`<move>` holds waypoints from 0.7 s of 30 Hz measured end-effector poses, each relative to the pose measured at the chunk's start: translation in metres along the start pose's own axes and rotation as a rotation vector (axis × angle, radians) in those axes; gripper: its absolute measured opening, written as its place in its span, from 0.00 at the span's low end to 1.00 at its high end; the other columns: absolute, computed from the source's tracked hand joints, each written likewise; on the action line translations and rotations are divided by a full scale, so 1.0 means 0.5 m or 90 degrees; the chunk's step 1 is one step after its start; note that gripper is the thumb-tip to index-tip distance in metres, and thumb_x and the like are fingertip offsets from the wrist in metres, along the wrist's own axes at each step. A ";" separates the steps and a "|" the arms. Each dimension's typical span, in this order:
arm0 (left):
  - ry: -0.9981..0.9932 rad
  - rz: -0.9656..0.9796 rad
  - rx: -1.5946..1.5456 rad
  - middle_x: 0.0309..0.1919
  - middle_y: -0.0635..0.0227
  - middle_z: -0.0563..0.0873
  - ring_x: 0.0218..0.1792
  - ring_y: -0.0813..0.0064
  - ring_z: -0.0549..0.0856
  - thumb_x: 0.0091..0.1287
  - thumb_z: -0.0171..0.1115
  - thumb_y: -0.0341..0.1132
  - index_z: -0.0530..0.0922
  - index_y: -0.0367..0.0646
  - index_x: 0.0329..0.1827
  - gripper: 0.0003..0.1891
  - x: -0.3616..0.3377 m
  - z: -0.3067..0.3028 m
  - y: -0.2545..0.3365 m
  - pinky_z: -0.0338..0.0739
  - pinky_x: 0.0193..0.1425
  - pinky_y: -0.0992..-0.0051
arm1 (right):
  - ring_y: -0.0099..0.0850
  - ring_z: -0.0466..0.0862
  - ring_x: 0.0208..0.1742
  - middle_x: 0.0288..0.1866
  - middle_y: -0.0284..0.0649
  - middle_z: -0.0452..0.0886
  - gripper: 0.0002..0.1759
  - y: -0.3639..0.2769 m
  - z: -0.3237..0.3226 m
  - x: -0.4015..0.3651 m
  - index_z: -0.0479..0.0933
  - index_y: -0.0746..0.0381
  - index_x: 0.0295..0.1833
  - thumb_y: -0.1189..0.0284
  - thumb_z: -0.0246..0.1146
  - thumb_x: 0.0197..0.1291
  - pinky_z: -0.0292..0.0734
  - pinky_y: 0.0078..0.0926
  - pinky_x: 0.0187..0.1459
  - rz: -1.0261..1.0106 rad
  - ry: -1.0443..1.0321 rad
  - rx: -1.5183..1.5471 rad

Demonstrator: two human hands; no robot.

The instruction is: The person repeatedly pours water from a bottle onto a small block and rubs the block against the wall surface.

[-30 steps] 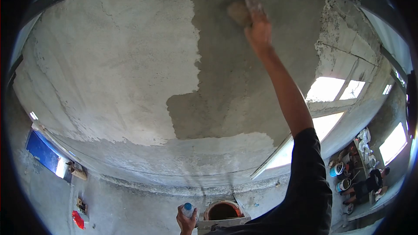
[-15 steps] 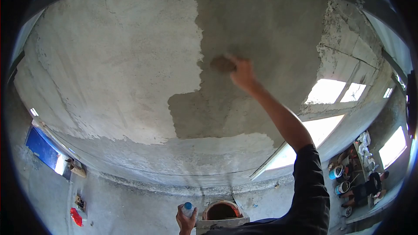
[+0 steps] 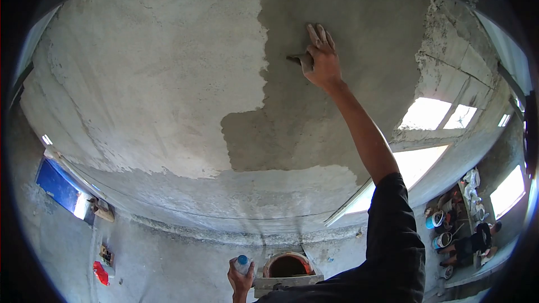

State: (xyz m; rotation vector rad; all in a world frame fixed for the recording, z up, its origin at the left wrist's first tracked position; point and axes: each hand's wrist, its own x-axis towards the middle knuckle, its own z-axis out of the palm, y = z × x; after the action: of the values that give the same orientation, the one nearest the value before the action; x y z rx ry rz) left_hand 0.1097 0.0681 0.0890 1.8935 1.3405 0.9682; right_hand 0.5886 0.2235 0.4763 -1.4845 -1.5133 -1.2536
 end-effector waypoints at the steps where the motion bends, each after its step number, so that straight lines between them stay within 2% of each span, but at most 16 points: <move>1: -0.006 -0.006 0.001 0.29 0.55 0.81 0.31 0.52 0.82 0.48 0.74 0.38 0.71 0.39 0.42 0.24 0.000 -0.002 0.000 0.76 0.36 0.63 | 0.44 0.59 0.71 0.68 0.47 0.64 0.08 -0.003 0.002 0.000 0.78 0.68 0.30 0.75 0.63 0.43 0.53 0.42 0.72 0.015 -0.005 -0.010; 3: -0.002 -0.009 0.007 0.28 0.55 0.81 0.31 0.52 0.82 0.48 0.75 0.37 0.71 0.39 0.42 0.24 0.002 -0.007 0.007 0.76 0.36 0.62 | 0.44 0.58 0.72 0.70 0.46 0.62 0.09 -0.010 0.004 0.001 0.79 0.68 0.30 0.74 0.63 0.43 0.53 0.41 0.72 0.029 -0.011 -0.018; 6: 0.004 -0.013 0.010 0.28 0.55 0.81 0.31 0.51 0.82 0.48 0.75 0.38 0.71 0.38 0.42 0.24 0.003 -0.009 0.002 0.76 0.36 0.62 | 0.42 0.60 0.71 0.65 0.48 0.68 0.09 -0.022 0.002 -0.007 0.79 0.68 0.31 0.74 0.64 0.42 0.53 0.42 0.71 0.030 0.002 -0.033; 8: 0.006 -0.016 0.007 0.28 0.55 0.81 0.31 0.51 0.82 0.48 0.75 0.38 0.71 0.38 0.42 0.24 0.002 -0.009 0.000 0.76 0.36 0.62 | 0.42 0.71 0.63 0.54 0.48 0.78 0.09 -0.036 -0.005 -0.023 0.79 0.66 0.32 0.75 0.63 0.41 0.57 0.43 0.69 0.013 -0.001 -0.012; 9: 0.014 -0.012 0.008 0.28 0.57 0.82 0.30 0.54 0.83 0.49 0.74 0.40 0.71 0.40 0.41 0.23 0.003 -0.009 0.003 0.76 0.35 0.62 | 0.42 0.71 0.63 0.54 0.48 0.78 0.09 -0.039 -0.007 -0.032 0.79 0.66 0.32 0.75 0.63 0.41 0.57 0.43 0.69 0.013 -0.002 -0.013; 11: 0.022 -0.007 0.008 0.27 0.58 0.82 0.29 0.56 0.83 0.50 0.73 0.41 0.71 0.41 0.40 0.22 0.003 -0.007 0.001 0.76 0.35 0.63 | 0.41 0.80 0.49 0.40 0.45 0.83 0.08 -0.043 -0.014 -0.043 0.78 0.65 0.32 0.76 0.62 0.43 0.68 0.39 0.61 0.074 0.089 0.122; 12: 0.023 -0.001 0.013 0.27 0.59 0.82 0.29 0.56 0.83 0.50 0.73 0.42 0.71 0.41 0.40 0.22 0.002 -0.004 -0.005 0.76 0.35 0.63 | 0.41 0.80 0.49 0.40 0.45 0.83 0.08 -0.045 -0.021 -0.040 0.78 0.65 0.32 0.76 0.62 0.43 0.68 0.39 0.61 0.074 0.088 0.122; 14: 0.023 0.005 0.018 0.27 0.59 0.82 0.30 0.56 0.83 0.50 0.73 0.42 0.71 0.41 0.40 0.22 0.001 -0.003 -0.011 0.76 0.35 0.63 | 0.37 0.81 0.40 0.34 0.42 0.83 0.05 -0.048 -0.039 -0.033 0.78 0.63 0.30 0.78 0.57 0.47 0.73 0.34 0.50 0.232 0.088 0.212; 15: 0.014 0.002 0.020 0.28 0.56 0.82 0.31 0.53 0.83 0.49 0.74 0.40 0.71 0.40 0.42 0.23 0.001 -0.003 -0.012 0.76 0.37 0.62 | 0.37 0.81 0.40 0.34 0.42 0.83 0.05 -0.039 -0.036 -0.033 0.78 0.63 0.30 0.78 0.57 0.47 0.73 0.34 0.50 0.232 0.087 0.212; 17: 0.006 -0.002 0.021 0.30 0.54 0.82 0.33 0.50 0.82 0.48 0.74 0.39 0.71 0.39 0.43 0.25 0.000 -0.001 -0.013 0.76 0.38 0.61 | 0.38 0.80 0.33 0.35 0.45 0.81 0.09 -0.024 -0.035 -0.025 0.75 0.66 0.33 0.77 0.48 0.56 0.77 0.37 0.42 0.426 0.023 0.639; 18: 0.006 -0.003 0.012 0.30 0.54 0.82 0.33 0.50 0.82 0.48 0.74 0.39 0.71 0.39 0.43 0.25 0.002 -0.001 -0.012 0.76 0.38 0.61 | 0.38 0.80 0.33 0.35 0.45 0.81 0.09 -0.028 -0.042 -0.020 0.75 0.66 0.33 0.77 0.48 0.56 0.77 0.37 0.42 0.426 0.022 0.640; 20: 0.004 -0.007 0.005 0.30 0.54 0.81 0.33 0.49 0.82 0.48 0.74 0.39 0.71 0.39 0.44 0.25 0.003 -0.002 -0.013 0.76 0.38 0.61 | 0.38 0.80 0.37 0.32 0.42 0.77 0.10 -0.042 -0.071 -0.007 0.72 0.63 0.35 0.74 0.44 0.60 0.77 0.35 0.40 0.675 0.076 0.994; 21: 0.001 -0.011 0.006 0.30 0.54 0.81 0.33 0.49 0.82 0.48 0.74 0.39 0.71 0.39 0.44 0.25 0.003 -0.001 -0.016 0.76 0.38 0.61 | 0.38 0.80 0.37 0.32 0.42 0.77 0.10 -0.051 -0.092 -0.003 0.72 0.63 0.35 0.74 0.44 0.60 0.77 0.35 0.40 0.678 0.075 0.993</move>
State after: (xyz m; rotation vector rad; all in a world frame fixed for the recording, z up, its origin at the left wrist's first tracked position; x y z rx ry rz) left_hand 0.1056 0.0721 0.0835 1.8854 1.3620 0.9571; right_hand 0.5564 0.1827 0.4847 -0.7440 -0.8154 0.4898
